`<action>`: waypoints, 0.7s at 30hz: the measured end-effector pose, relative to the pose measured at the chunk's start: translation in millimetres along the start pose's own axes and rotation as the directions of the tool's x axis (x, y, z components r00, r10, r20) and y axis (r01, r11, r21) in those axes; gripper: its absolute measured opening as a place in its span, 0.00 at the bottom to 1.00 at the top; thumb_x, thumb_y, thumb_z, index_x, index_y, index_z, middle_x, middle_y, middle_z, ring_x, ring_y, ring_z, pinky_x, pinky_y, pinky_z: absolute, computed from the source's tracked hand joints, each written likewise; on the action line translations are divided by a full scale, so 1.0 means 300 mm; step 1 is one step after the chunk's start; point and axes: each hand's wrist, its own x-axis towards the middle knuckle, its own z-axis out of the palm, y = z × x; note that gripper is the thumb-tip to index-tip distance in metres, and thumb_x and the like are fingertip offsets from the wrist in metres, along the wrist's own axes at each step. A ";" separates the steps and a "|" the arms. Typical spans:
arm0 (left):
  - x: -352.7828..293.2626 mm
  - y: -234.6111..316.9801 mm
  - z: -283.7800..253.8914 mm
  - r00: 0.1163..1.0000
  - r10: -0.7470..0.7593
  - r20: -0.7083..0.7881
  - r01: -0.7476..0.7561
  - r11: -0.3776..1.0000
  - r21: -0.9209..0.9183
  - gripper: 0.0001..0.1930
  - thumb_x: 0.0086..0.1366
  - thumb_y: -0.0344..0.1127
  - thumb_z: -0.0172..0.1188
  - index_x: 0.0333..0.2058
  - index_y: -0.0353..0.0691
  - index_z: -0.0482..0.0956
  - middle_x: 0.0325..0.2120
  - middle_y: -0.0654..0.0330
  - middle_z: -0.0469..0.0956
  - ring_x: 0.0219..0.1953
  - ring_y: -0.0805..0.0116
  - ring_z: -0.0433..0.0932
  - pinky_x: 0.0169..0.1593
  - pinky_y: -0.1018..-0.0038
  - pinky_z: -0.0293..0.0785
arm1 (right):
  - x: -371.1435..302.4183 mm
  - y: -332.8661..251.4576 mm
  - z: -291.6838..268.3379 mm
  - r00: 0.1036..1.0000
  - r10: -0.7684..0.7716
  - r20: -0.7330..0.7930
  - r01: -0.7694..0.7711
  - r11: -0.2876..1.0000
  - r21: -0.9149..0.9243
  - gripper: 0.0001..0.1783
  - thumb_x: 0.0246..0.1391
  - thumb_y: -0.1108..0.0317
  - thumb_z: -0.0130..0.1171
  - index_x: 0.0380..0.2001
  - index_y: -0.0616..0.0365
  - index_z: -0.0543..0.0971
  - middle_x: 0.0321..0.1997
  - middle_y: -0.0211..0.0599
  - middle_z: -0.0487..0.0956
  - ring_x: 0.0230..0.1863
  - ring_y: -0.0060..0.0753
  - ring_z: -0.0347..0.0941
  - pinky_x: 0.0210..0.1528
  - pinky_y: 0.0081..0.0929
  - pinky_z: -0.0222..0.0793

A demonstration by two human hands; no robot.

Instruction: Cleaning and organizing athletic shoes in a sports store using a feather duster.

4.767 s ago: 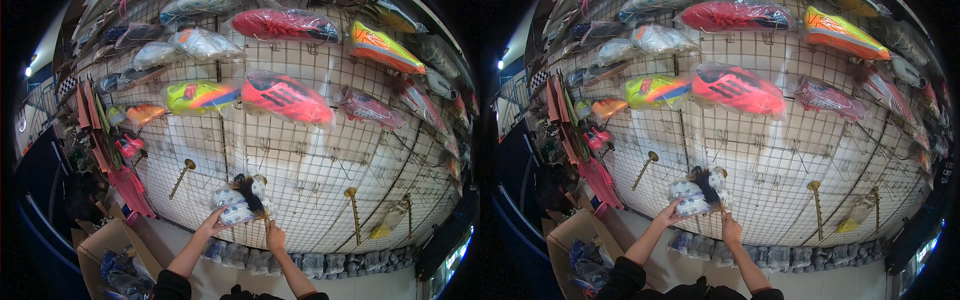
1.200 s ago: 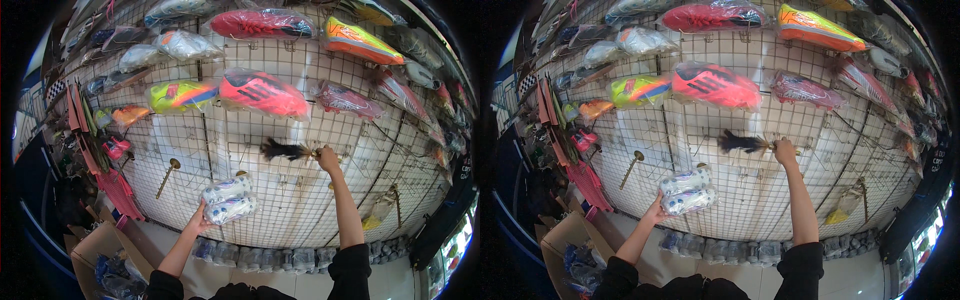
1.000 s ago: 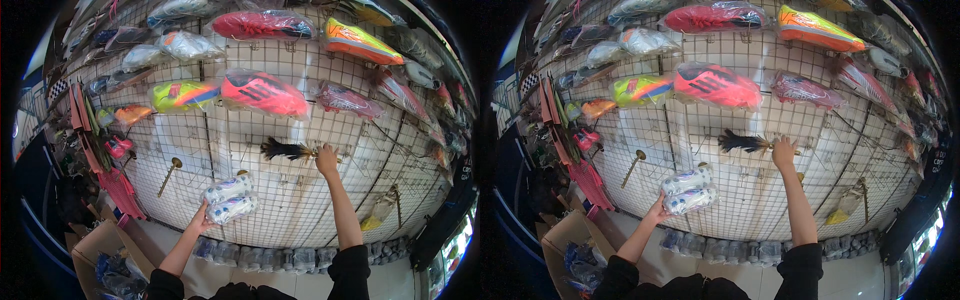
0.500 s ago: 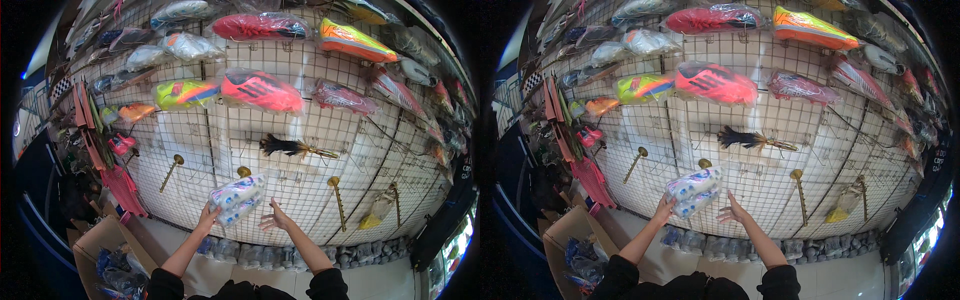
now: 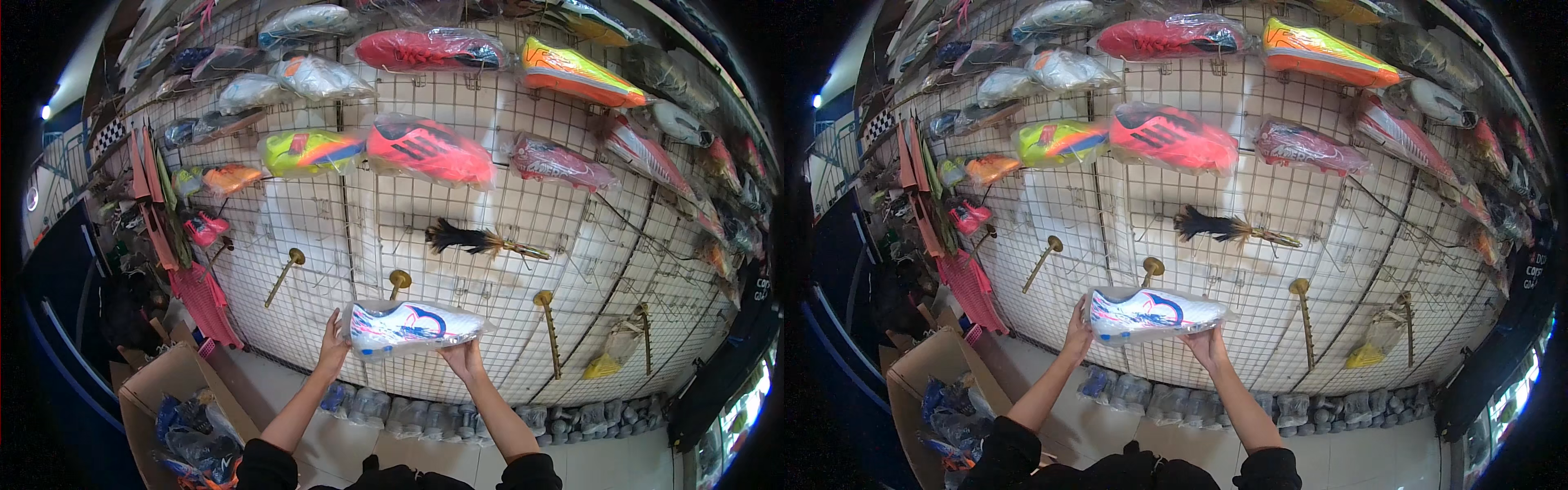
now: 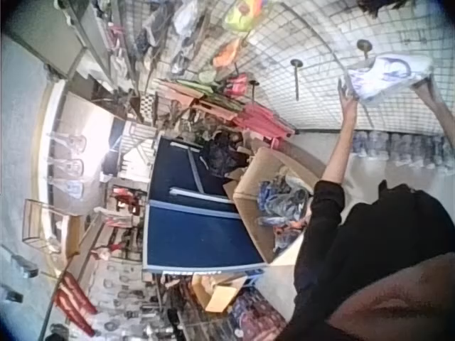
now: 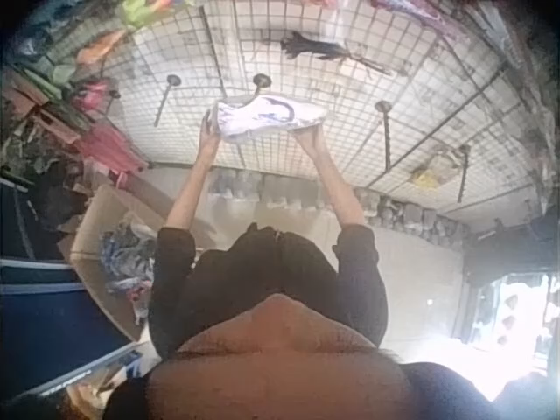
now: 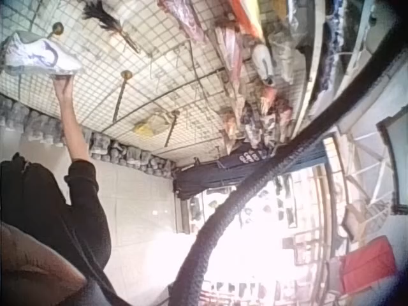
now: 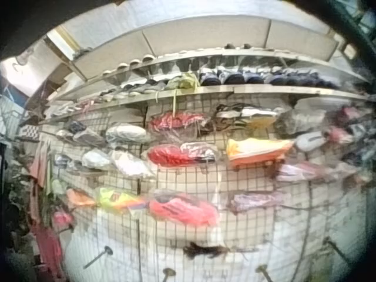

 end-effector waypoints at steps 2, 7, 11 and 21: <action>-0.015 -0.034 -0.030 0.976 -0.217 -0.021 0.215 0.974 -0.077 0.32 0.57 0.35 0.57 0.57 0.36 0.53 0.51 0.53 0.62 0.53 0.62 0.65 0.54 0.70 0.65 | 0.000 -0.022 0.062 0.991 -0.131 -0.021 0.130 0.990 -0.048 0.45 0.45 0.37 0.50 0.63 0.36 0.45 0.64 0.37 0.51 0.63 0.44 0.51 0.60 0.48 0.54; -0.035 -0.024 0.027 0.906 -0.422 -0.012 0.405 0.877 -0.260 0.20 0.66 0.40 0.45 0.51 0.32 0.62 0.45 0.56 0.69 0.47 0.66 0.70 0.51 0.72 0.67 | -0.001 -0.066 0.120 0.976 -0.209 -0.051 0.205 0.976 -0.072 0.43 0.47 0.42 0.52 0.63 0.34 0.46 0.64 0.36 0.53 0.62 0.41 0.53 0.61 0.46 0.51; -0.022 -0.006 0.068 0.955 -0.274 -0.112 0.221 0.911 -0.348 0.16 0.67 0.39 0.43 0.48 0.36 0.65 0.44 0.59 0.70 0.46 0.69 0.70 0.49 0.73 0.68 | 0.004 -0.054 0.097 0.976 -0.194 -0.095 0.199 0.979 0.047 0.35 0.51 0.51 0.54 0.59 0.48 0.55 0.61 0.36 0.58 0.61 0.37 0.55 0.62 0.39 0.52; 0.034 0.107 -0.008 0.904 -0.199 -0.379 -0.072 0.802 -0.593 0.15 0.65 0.43 0.47 0.46 0.41 0.68 0.43 0.64 0.72 0.45 0.75 0.69 0.50 0.79 0.67 | 0.041 0.008 0.269 0.987 -0.158 0.009 0.157 0.973 -0.171 0.39 0.45 0.64 0.62 0.59 0.53 0.54 0.59 0.33 0.61 0.60 0.33 0.57 0.61 0.33 0.53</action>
